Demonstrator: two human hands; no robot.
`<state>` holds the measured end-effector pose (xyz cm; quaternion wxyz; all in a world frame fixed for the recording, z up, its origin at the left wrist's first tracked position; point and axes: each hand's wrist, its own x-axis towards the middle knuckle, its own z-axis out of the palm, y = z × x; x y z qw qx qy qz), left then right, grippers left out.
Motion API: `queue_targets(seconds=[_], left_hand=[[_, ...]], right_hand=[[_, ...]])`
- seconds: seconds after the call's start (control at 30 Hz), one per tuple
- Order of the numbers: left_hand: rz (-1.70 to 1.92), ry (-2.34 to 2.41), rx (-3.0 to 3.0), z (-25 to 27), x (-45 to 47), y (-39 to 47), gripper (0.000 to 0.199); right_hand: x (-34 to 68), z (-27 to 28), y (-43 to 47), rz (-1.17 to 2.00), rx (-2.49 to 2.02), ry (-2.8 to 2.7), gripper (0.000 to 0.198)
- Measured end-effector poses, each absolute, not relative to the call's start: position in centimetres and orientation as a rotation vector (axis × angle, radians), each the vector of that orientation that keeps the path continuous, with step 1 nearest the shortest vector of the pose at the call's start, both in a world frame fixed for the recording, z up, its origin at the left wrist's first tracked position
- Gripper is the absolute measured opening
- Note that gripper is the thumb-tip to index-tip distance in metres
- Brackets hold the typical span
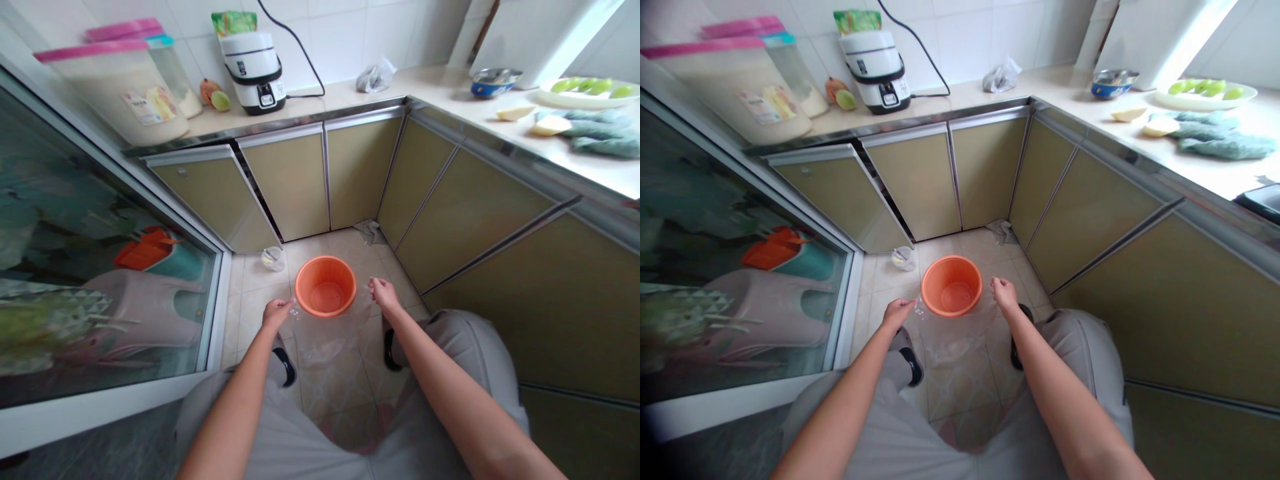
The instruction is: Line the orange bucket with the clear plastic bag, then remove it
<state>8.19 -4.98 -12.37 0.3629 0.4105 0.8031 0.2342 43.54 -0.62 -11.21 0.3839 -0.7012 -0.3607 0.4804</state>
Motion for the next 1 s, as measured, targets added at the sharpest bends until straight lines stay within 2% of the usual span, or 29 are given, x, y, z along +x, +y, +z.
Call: queue_targets(seconds=[0.13, 0.33, 0.43, 0.5, 0.63, 0.8, 0.9, 1.0], left_hand=[[0.85, 1.695, 1.2, -3.4, 10.3, -5.6, 0.056], [1.004, 1.222, 1.246, 11.6, 10.2, -13.1, 0.07], [0.997, 1.18, 1.185, 15.5, 9.7, -13.3, 0.079], [1.007, 1.197, 1.089, 16.4, 9.9, -9.9, 0.082], [1.012, 1.173, 0.905, 14.3, 10.6, -0.1, 0.079], [0.904, 1.177, 0.826, 7.4, 9.3, 5.6, 0.079], [0.972, 1.226, 0.811, 2.2, 8.6, 6.9, 0.075], [1.077, 1.496, 0.803, -4.1, 8.6, 7.0, 0.058]], right_hand=[[43.7, -4.6, -1.2, 1.348, -1.473, -0.987, 0.041], [45.9, 10.8, -7.6, 1.72, -0.73, -1.228, 0.068], [45.5, 16.0, -8.5, 1.759, -0.613, -1.376, 0.079], [44.1, 16.5, -6.0, 1.846, -0.665, -1.402, 0.08], [40.8, 12.4, 1.4, 2.044, -0.92, -1.326, 0.078], [41.0, 7.5, 4.8, 2.123, -0.942, -1.195, 0.079], [42.0, 3.8, 6.0, 1.969, -1.08, -1.159, 0.073], [43.3, -2.8, 6.9, 1.569, -1.467, -1.205, 0.052]])
